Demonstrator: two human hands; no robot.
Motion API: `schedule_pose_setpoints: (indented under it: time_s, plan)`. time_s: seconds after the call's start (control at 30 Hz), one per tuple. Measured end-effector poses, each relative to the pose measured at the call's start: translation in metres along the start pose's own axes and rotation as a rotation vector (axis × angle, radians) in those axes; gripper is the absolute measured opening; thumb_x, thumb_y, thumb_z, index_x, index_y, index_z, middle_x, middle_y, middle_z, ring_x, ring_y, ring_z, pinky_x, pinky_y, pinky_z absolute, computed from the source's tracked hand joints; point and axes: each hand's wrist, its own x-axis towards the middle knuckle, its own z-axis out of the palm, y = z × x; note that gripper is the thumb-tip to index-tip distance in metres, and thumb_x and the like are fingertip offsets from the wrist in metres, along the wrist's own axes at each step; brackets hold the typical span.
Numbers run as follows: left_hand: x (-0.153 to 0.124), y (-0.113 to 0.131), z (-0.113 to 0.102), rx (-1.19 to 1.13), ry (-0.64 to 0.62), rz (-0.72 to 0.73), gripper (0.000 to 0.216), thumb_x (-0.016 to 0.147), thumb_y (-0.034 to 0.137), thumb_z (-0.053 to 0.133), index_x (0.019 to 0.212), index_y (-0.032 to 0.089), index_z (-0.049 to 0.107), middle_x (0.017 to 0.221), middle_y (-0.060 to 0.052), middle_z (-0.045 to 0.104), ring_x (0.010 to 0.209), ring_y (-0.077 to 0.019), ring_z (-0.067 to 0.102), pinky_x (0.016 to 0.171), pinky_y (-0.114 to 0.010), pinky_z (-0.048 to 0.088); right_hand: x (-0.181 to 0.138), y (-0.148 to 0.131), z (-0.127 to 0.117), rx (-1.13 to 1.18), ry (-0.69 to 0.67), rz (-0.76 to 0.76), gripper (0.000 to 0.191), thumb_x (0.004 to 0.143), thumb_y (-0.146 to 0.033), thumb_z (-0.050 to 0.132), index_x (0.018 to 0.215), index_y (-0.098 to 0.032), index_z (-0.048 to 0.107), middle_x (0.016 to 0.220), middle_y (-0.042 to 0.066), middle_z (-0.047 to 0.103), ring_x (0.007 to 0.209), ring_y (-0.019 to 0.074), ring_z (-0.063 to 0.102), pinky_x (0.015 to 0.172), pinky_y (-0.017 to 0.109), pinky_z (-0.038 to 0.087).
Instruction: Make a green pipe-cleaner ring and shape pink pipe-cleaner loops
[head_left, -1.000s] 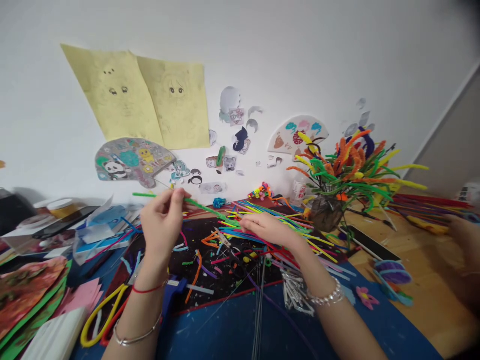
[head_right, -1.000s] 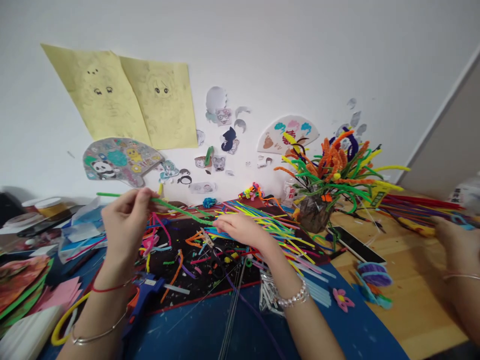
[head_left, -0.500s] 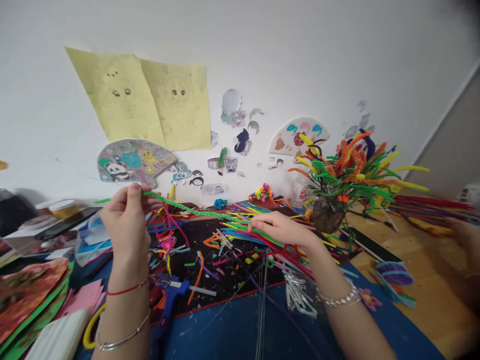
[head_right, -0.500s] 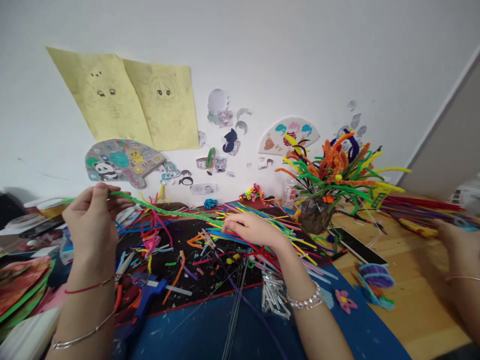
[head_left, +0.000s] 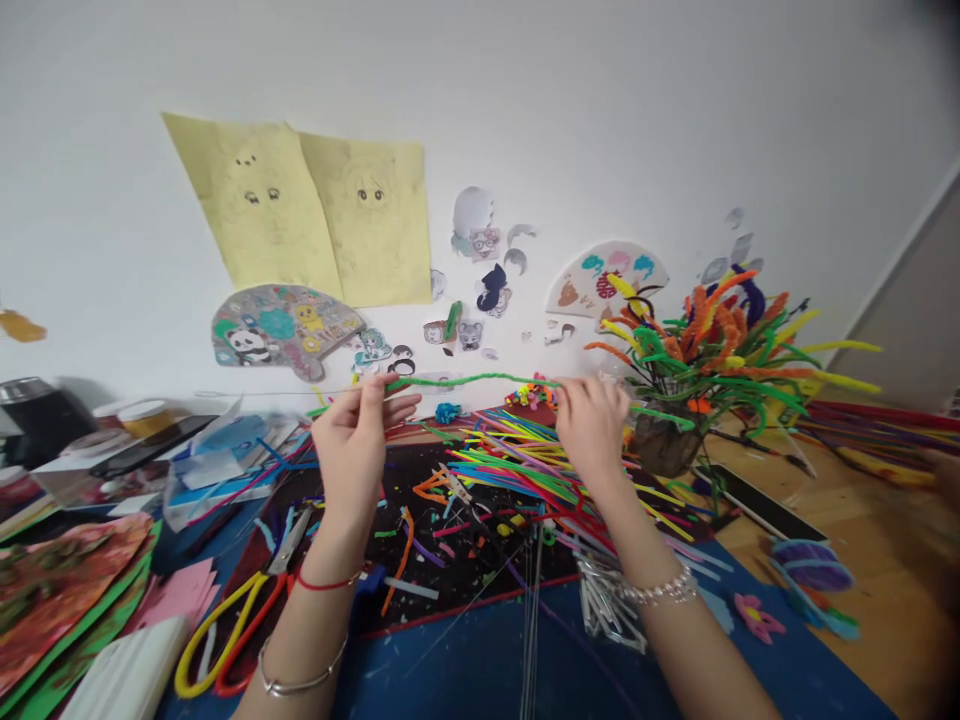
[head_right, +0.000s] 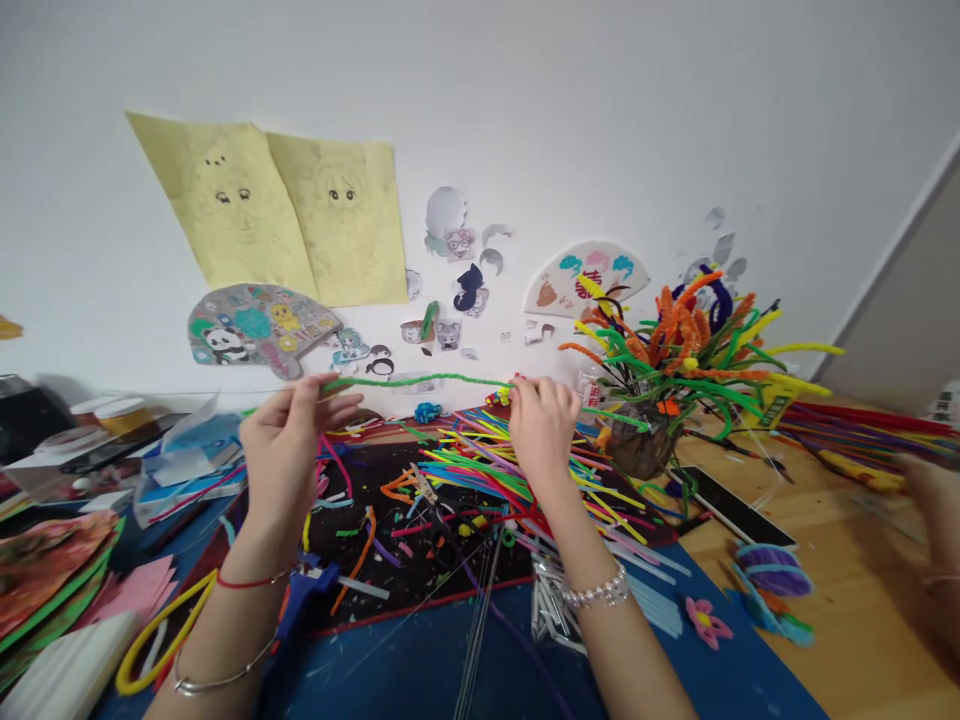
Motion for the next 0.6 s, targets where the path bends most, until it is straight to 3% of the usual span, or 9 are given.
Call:
schedule_pose_setpoints:
  time_s: [0.17,0.3,0.37,0.5,0.6]
  plan:
    - [-0.009,-0.009,0.016,-0.246,-0.082,-0.306,0.020,0.085,0.030,0.060,0.092,0.013,0.065,0.090,-0.010,0.076,0.082,-0.0180,0.074,0.078,-0.029,0.059,0.002,0.000,-0.023,-0.093,0.406,-0.043,0.031,0.088,-0.013,0.041,0.105,-0.020,0.067,0.098,0.013,0.057,0.098,0.0288,0.050,0.096,0.051,0.030]
    - [-0.019,-0.005,0.027,-0.342,-0.112,-0.501,0.014,0.088,0.021,0.055,0.089,0.011,0.065,0.086,-0.010,0.076,0.078,-0.0153,0.074,0.074,-0.023,0.059,-0.003,-0.017,-0.040,-0.067,0.679,-0.199,0.032,0.084,-0.006,0.044,0.097,-0.022,0.068,0.091,0.011,0.054,0.092,0.0263,0.053,0.095,0.051,0.035]
    - [-0.026,0.000,0.032,-0.386,-0.130,-0.572,0.014,0.089,0.019,0.054,0.086,0.010,0.065,0.084,-0.010,0.076,0.076,-0.0143,0.074,0.070,-0.020,0.059,-0.007,-0.029,-0.045,-0.041,0.722,-0.327,0.033,0.082,-0.004,0.047,0.099,-0.024,0.067,0.090,0.009,0.053,0.089,0.0236,0.053,0.093,0.047,0.040]
    - [-0.041,0.013,0.041,-0.437,-0.177,-0.651,0.015,0.089,0.017,0.055,0.085,0.009,0.066,0.080,-0.011,0.076,0.072,-0.0145,0.073,0.065,-0.018,0.059,-0.019,-0.052,-0.045,0.013,0.672,-0.589,0.027,0.082,-0.012,0.055,0.105,-0.023,0.064,0.095,0.007,0.056,0.091,0.0203,0.055,0.090,0.039,0.045]
    - [-0.049,0.020,0.044,-0.477,-0.200,-0.655,0.015,0.088,0.017,0.056,0.084,0.007,0.067,0.080,-0.012,0.076,0.069,-0.0148,0.073,0.063,-0.018,0.060,-0.025,-0.060,-0.041,0.055,0.571,-0.636,0.026,0.084,-0.016,0.057,0.110,-0.019,0.062,0.102,0.009,0.061,0.097,0.0205,0.057,0.090,0.037,0.047]
